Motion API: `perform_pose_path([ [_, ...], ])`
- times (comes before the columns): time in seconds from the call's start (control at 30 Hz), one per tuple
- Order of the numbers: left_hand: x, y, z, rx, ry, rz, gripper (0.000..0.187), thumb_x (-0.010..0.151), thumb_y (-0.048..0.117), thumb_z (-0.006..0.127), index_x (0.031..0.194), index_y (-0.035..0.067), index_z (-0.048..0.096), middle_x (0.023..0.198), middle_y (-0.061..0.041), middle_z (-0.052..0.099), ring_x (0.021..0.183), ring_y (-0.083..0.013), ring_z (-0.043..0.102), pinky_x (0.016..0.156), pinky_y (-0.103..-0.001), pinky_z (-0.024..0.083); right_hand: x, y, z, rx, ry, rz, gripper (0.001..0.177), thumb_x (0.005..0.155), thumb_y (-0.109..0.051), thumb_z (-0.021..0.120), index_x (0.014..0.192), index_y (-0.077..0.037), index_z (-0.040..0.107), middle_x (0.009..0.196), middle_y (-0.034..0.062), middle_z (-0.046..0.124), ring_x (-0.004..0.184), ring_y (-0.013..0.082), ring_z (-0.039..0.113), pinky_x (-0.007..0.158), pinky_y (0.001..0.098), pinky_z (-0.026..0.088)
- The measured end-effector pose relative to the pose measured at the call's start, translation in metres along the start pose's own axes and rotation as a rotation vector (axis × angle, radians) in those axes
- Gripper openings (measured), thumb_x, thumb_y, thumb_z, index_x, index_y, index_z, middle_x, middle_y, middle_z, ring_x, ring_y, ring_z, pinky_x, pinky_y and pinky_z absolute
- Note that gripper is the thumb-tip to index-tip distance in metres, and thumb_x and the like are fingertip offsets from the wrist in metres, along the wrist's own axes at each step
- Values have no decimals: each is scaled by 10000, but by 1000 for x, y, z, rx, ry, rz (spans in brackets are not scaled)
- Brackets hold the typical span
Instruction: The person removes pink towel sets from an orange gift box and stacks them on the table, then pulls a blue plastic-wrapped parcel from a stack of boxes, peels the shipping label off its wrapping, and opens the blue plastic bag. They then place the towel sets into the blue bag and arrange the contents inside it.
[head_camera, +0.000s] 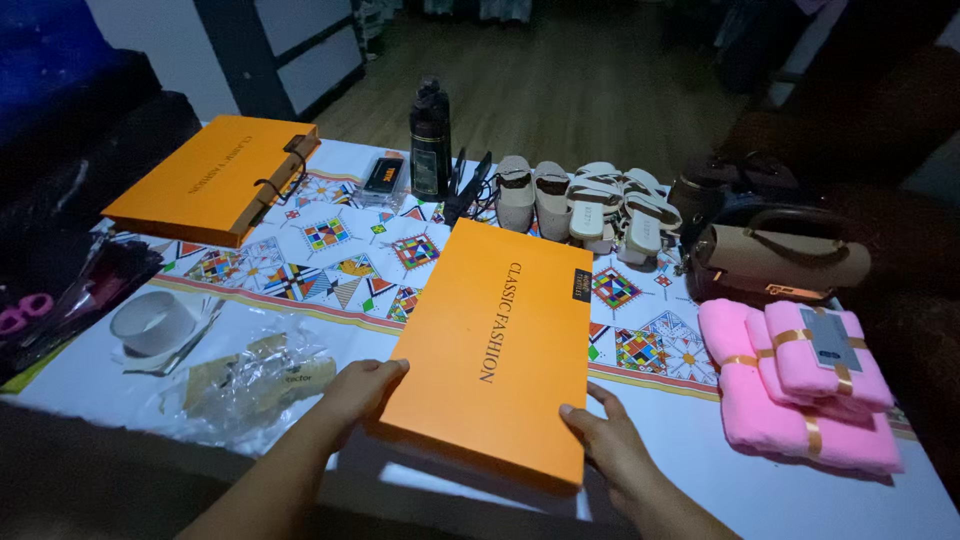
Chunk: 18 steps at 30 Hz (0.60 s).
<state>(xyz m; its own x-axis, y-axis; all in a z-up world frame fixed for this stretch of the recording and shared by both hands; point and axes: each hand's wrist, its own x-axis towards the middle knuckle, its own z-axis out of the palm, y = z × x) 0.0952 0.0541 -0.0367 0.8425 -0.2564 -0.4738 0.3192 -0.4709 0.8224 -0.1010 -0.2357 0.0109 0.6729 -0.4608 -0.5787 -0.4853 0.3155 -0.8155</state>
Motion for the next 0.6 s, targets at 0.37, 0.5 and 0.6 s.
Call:
perform_pose_path([
  [0.37, 55, -53, 8, 143, -87, 75, 490, 875, 413, 592, 979, -46, 731, 793, -166, 707, 683, -266, 642, 640, -400, 501, 28, 18, 13, 12, 59, 2, 621, 934, -152, 616, 1508, -55, 399, 1208, 216, 726, 1044, 279, 735, 902, 416, 592],
  [0.5, 56, -45, 4, 14, -149, 110, 489, 836, 433, 648, 1011, -13, 746, 851, -116, 790, 740, -210, 732, 700, -353, 571, 49, 33, 7, 49, 58, 60, 523, 929, -179, 611, 1434, -100, 497, 1189, 151, 755, 1040, 240, 723, 881, 365, 567],
  [0.6, 36, -27, -3, -10, -109, -25, 613, 868, 534, 698, 1121, -25, 687, 843, -177, 680, 707, -263, 615, 663, -430, 492, 66, 43, -5, 114, -123, 61, 454, 916, -267, 603, 1239, 42, 683, 1069, 166, 784, 933, 238, 743, 816, 362, 580],
])
